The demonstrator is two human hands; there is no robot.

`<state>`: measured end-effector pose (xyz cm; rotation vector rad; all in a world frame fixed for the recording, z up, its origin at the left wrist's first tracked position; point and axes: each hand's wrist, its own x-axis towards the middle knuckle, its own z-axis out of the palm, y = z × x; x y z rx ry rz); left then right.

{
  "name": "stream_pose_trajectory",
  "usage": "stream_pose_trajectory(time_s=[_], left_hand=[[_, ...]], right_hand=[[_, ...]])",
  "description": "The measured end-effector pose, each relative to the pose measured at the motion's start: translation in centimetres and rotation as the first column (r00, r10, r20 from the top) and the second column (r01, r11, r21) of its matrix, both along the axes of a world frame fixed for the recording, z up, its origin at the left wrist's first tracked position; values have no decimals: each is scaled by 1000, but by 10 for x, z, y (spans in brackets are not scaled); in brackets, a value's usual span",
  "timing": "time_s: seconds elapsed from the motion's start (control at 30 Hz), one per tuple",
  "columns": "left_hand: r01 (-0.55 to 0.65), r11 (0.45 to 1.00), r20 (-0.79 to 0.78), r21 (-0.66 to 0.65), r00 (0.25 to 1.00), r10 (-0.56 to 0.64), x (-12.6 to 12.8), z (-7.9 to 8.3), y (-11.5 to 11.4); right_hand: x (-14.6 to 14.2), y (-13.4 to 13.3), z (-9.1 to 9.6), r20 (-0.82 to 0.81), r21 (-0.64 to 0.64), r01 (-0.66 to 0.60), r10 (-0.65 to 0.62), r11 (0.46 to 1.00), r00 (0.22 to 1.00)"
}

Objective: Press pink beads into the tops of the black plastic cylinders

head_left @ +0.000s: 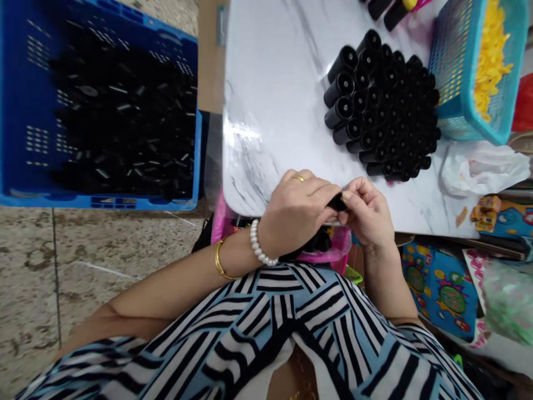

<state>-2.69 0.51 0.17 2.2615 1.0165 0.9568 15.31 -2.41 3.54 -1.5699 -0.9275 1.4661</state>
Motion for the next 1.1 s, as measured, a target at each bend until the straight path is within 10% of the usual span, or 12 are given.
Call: stream_pose_trajectory(time_s=[0.5, 0.67, 0.77, 0.9, 1.0, 1.1], left_hand=[[19, 1000, -31, -11, 999, -19, 0, -4, 1], [36, 999, -40, 18, 999, -36, 4, -4, 5], [20, 1000, -57, 9, 998, -20, 6, -6, 7], [16, 999, -84, -30, 996, -18, 9, -10, 9], [6, 1000, -92, -6, 996, -6, 9, -10, 9], [3, 1000, -101, 27, 995, -1, 9, -9, 10]], right_hand=[[-2, -2, -6, -33, 43, 27, -25, 999, 999], [-5, -7, -12, 253, 314, 41, -125, 948, 959], [-7, -10, -5, 661, 546, -233, -243, 805, 710], [1, -1, 17, 909, 365, -612, -128, 701, 396], [10, 9, 28, 933, 283, -693, -21, 663, 360], [18, 14, 22, 852, 349, -643, 54, 682, 520]])
